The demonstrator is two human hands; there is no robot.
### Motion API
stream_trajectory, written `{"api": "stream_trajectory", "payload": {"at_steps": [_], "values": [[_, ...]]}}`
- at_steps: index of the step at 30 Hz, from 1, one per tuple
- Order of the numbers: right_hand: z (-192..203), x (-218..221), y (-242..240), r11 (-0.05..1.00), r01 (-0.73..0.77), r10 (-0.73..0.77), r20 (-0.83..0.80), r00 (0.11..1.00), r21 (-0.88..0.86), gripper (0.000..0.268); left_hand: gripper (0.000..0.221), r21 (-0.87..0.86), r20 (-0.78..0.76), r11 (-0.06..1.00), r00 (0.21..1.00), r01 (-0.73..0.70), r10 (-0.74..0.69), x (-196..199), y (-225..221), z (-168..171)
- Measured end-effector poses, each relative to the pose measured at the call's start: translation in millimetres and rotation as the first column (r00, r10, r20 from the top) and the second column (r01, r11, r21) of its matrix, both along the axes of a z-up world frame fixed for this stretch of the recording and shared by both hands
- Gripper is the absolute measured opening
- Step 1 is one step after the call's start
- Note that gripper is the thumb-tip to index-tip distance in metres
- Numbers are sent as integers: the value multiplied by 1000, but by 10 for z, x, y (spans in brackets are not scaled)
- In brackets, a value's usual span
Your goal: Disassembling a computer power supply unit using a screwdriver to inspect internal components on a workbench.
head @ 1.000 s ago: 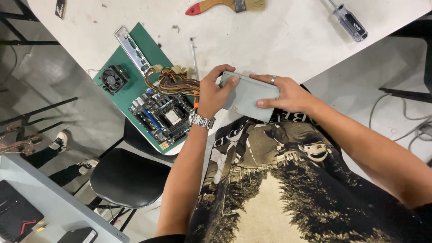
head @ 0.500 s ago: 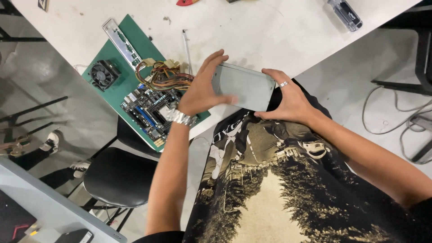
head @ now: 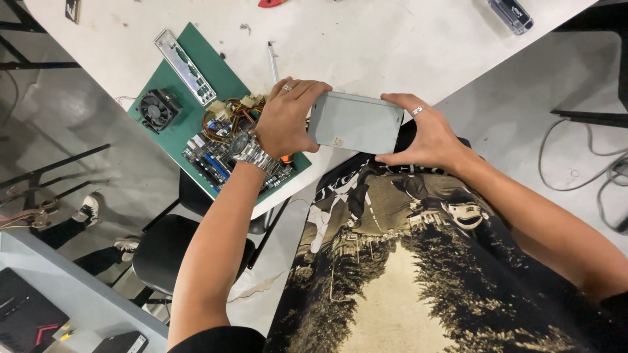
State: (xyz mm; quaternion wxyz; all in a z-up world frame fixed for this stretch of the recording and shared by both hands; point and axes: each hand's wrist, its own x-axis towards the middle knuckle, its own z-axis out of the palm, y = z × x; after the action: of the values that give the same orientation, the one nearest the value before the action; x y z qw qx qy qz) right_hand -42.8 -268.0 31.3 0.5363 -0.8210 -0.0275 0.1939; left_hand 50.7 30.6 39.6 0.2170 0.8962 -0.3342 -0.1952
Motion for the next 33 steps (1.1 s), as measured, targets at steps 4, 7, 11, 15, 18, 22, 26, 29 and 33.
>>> {"api": "stream_trajectory", "payload": {"at_steps": [4, 7, 11, 15, 18, 22, 26, 29, 33], "values": [[-51, -2, 0, 1000, 4, -4, 40, 999, 7, 102, 99, -27, 38, 1000, 999, 15, -14, 19, 14, -3], [23, 58, 2, 996, -62, 63, 22, 998, -70, 107, 102, -15, 9, 1000, 1000, -13, 13, 28, 19, 40], [399, 251, 131, 911, -233, 270, 66, 961, -339, 115, 109, 33, -166, 996, 982, -86, 90, 65, 17, 51], [538, 526, 564, 595, -479, 482, -191, 855, -645, 148, 114, 121, -193, 992, 980, -26, 49, 215, -128, 242], [65, 697, 593, 646, -319, 480, 44, 876, -694, 129, 124, 82, -82, 987, 986, -139, 145, 179, -83, 114], [384, 943, 386, 817, -312, 287, -128, 949, -485, 114, 97, -176, 264, 855, 813, -489, 519, -231, 1, 199], [122, 935, 64, 990, -108, 100, -88, 991, -88, 111, 49, -524, -467, 20, 307, -852, 830, -933, -174, -76], [-275, 890, -110, 973, -19, 71, -219, 973, 232, 105, 83, -298, -706, -69, 172, -952, 687, -1290, -376, -552], [-513, 760, -166, 899, 78, 115, -404, 907, 430, 94, 113, -375, -895, -105, 330, -921, 301, -1278, -622, -861]]}}
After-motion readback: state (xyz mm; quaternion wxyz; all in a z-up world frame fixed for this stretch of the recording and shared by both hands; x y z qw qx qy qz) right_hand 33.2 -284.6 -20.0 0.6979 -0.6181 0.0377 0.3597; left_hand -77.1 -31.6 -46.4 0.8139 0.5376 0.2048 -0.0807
